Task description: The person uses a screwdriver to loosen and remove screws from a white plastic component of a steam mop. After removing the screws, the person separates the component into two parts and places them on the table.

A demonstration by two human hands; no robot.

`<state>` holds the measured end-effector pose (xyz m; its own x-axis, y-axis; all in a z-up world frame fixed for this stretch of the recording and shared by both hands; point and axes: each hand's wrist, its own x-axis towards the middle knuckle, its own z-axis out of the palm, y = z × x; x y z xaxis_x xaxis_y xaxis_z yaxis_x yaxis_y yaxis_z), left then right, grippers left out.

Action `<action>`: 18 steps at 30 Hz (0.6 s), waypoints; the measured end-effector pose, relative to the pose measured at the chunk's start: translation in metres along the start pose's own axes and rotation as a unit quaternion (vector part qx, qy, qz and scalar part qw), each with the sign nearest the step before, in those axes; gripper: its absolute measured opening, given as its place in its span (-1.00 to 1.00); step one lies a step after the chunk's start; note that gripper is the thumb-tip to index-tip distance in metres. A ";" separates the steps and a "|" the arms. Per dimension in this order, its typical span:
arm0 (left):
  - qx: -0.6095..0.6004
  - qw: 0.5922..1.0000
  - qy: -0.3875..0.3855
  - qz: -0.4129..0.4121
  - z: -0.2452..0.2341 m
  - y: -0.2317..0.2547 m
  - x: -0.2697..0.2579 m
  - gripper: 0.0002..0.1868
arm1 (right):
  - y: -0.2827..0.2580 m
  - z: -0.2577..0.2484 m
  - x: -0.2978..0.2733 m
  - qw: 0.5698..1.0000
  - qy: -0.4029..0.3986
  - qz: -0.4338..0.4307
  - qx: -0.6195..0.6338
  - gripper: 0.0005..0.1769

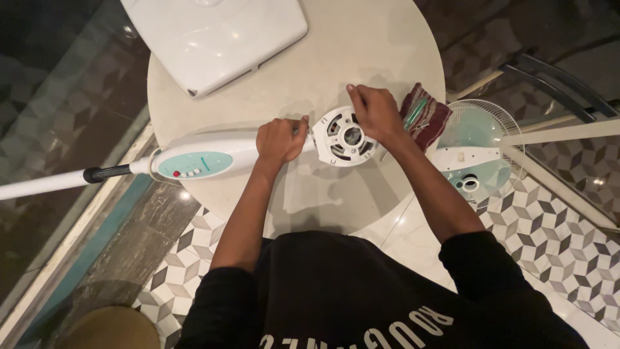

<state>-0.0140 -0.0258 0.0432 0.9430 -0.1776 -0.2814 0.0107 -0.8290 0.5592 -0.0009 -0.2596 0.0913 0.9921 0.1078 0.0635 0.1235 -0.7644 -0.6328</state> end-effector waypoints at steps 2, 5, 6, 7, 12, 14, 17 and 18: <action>-0.004 1.000 -0.009 -0.001 0.000 0.000 -0.001 -0.42 | 0.004 0.004 -0.002 1.000 0.018 -0.014 0.005 -0.48; 0.004 1.000 -0.020 -0.001 0.003 -0.001 -0.003 -0.41 | 0.008 0.006 -0.007 0.999 0.027 -0.012 0.032 -0.49; 0.010 1.000 -0.022 -0.001 0.003 -0.002 -0.003 -0.41 | 0.008 0.006 -0.008 0.999 0.027 -0.009 0.044 -0.50; 0.011 1.000 -0.013 0.008 0.004 -0.003 -0.003 -0.42 | 0.009 0.006 -0.010 0.998 0.030 -0.013 0.047 -0.50; 0.003 0.999 0.027 0.035 0.010 -0.005 -0.004 -0.44 | 0.006 0.005 -0.012 0.997 0.045 -0.032 0.048 -0.50; 0.003 0.999 0.018 0.032 0.009 -0.005 -0.002 -0.44 | 0.002 0.001 -0.010 0.999 0.025 -0.016 0.040 -0.54; 0.012 1.000 -0.013 0.011 0.004 -0.005 0.003 -0.39 | -0.005 -0.012 -0.004 0.997 -0.001 -0.063 0.035 -0.65; 0.016 1.000 -0.026 0.002 0.002 -0.004 0.005 -0.36 | -0.007 -0.016 -0.002 0.995 -0.009 -0.089 0.034 -0.69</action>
<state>-0.0102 -0.0244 0.0381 0.9243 -0.2075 -0.3204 -0.0042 -0.8448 0.5350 -0.0030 -0.2646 0.1076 0.9539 0.2500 0.1662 0.2957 -0.6870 -0.6637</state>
